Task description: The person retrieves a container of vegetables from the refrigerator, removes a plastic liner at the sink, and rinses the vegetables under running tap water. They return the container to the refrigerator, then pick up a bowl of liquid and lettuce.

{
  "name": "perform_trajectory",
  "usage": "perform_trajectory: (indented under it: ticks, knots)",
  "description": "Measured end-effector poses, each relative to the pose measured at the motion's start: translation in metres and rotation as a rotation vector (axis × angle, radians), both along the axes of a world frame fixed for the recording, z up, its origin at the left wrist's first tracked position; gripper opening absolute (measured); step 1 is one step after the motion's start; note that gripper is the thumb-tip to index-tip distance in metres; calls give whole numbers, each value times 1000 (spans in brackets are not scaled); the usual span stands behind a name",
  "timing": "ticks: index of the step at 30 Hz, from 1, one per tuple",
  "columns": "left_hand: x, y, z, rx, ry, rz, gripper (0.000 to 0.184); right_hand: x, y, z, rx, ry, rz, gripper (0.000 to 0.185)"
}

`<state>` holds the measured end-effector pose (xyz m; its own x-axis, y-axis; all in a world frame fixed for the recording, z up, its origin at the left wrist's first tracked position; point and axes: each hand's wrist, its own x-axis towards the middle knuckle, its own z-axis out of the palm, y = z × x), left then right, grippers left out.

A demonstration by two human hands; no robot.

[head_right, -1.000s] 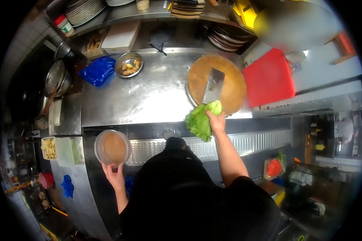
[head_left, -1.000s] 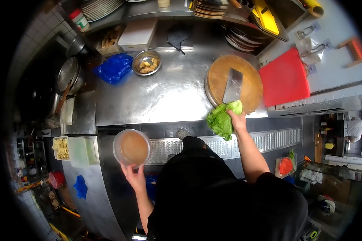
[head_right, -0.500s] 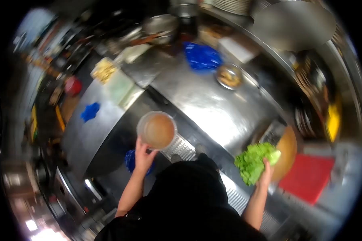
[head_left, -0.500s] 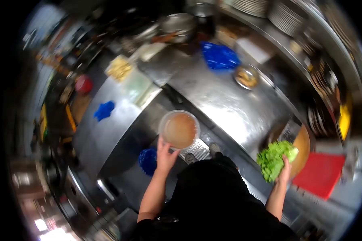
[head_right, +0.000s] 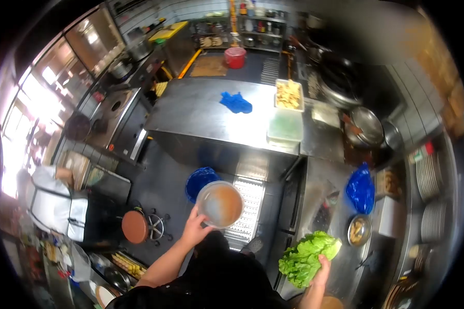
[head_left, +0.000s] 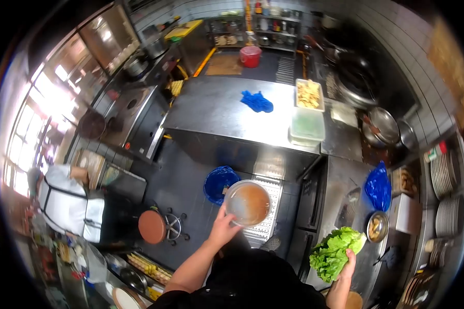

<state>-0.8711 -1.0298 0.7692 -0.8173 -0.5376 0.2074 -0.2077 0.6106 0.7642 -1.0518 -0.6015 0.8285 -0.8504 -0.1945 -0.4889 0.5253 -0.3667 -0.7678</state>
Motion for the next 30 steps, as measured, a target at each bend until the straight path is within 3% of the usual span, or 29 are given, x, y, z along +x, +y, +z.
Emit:
perform_trajectory:
  ticks: [1, 8, 17, 22, 23, 30]
  knots:
    - [29, -6, 15, 117, -45, 72, 33, 6, -21, 15, -19, 45, 54, 61]
    - [149, -72, 7, 84, -5, 364, 32, 19, -169, 57, -146, 62, 206, 66]
    - [285, -191, 3, 65, 21, 464, 39, 79, -372, 59, -104, 88, 319, 64]
    - [329, -254, 2, 29, 24, 507, 39, 104, -453, 54, -161, 69, 419, 68]
    - [333, -265, 0, 44, 30, 520, 39, 108, -467, 58, -191, 18, 404, 61]
    - [317, -356, -1, 251, 63, 637, 34, 85, -557, 51, -157, -2, 455, 61]
